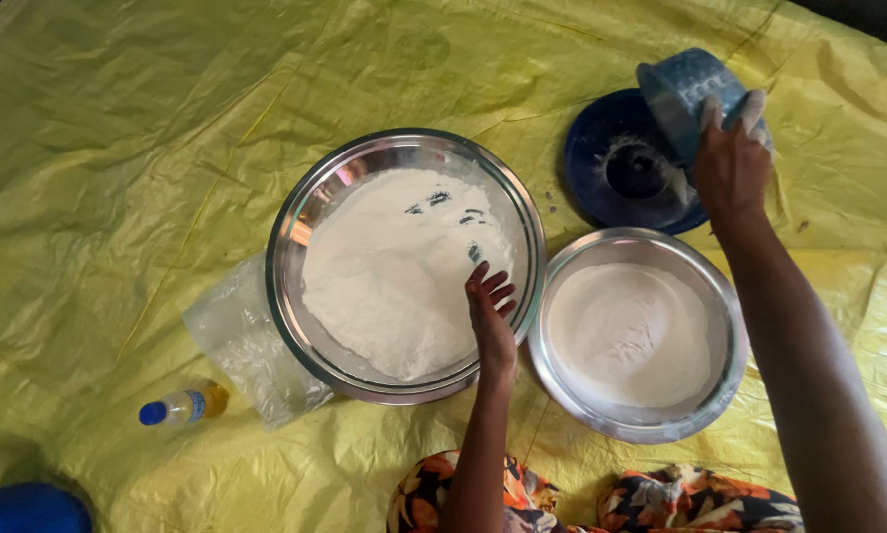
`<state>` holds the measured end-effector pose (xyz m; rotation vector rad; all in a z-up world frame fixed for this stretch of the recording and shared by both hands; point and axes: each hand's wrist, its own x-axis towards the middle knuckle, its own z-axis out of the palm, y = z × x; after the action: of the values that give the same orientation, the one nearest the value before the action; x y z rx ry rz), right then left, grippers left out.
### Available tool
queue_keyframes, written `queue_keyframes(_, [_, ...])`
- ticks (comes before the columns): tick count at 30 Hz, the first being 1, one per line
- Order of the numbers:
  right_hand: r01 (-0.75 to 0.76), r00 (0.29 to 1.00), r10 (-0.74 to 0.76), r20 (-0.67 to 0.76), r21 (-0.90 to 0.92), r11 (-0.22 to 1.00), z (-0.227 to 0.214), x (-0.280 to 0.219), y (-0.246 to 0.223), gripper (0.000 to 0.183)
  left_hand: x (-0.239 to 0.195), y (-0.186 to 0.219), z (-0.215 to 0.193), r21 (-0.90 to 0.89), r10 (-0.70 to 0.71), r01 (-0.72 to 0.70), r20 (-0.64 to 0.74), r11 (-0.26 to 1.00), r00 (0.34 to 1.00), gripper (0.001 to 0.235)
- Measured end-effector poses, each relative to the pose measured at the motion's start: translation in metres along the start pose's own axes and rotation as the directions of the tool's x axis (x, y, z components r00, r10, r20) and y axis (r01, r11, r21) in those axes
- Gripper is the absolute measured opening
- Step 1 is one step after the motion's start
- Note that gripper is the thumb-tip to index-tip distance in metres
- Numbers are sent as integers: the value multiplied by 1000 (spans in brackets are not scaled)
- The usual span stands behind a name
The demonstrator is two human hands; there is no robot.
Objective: The person sits on a yellow tarp and repeatedly scoops white powder from a large metal bowl into a blue sieve, then shakes the sieve over a second metal bowl to sift the powder. The person continues this cycle until the large bowl is empty, then scrapes the remaining powder into the sieve.
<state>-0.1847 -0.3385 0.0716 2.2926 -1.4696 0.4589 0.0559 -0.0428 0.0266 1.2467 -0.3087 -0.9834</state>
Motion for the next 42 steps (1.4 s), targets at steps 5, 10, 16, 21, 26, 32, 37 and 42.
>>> queue_keyframes(5, [-10, 1000, 10, -2, -46, 999, -10, 6, -1, 36, -2, 8, 6, 6, -33, 33, -5, 999, 999, 76])
queue_keyframes(10, [-407, 913, 383, 139, 283, 868, -25, 10, 22, 35, -2, 13, 5, -3, -34, 34, -11, 999, 999, 76])
queue_keyframes(16, [-179, 869, 354, -347, 447, 876, -8, -69, 109, 63, -2, 11, 4, -3, -28, 28, -6, 1000, 1000, 76])
queue_keyframes(21, [-433, 724, 677, 134, 852, 295, -7, -197, 153, 64, 1, 3, 4, -7, -12, 12, 4, 1000, 1000, 76])
queue_keyframes(26, [-375, 346, 639, 687, 726, -577, -29, -300, 126, 39, -4, -8, 3, 10, -16, 15, 20, 1000, 1000, 76])
queue_keyframes(32, [-330, 295, 489, 821, 568, -754, -57, -361, 63, 40, -10, -29, -4, 99, -39, 41, -26, 994, 999, 75])
queue_keyframes(37, [-316, 333, 452, 828, 549, -774, -62, -370, 41, 25, -8, -52, -20, 228, 18, 12, -129, 974, 992, 78])
queue_keyframes(42, [-250, 290, 393, 873, 465, -849, -35, -377, 45, 10, -18, -54, -35, 372, 38, 46, -215, 927, 976, 79])
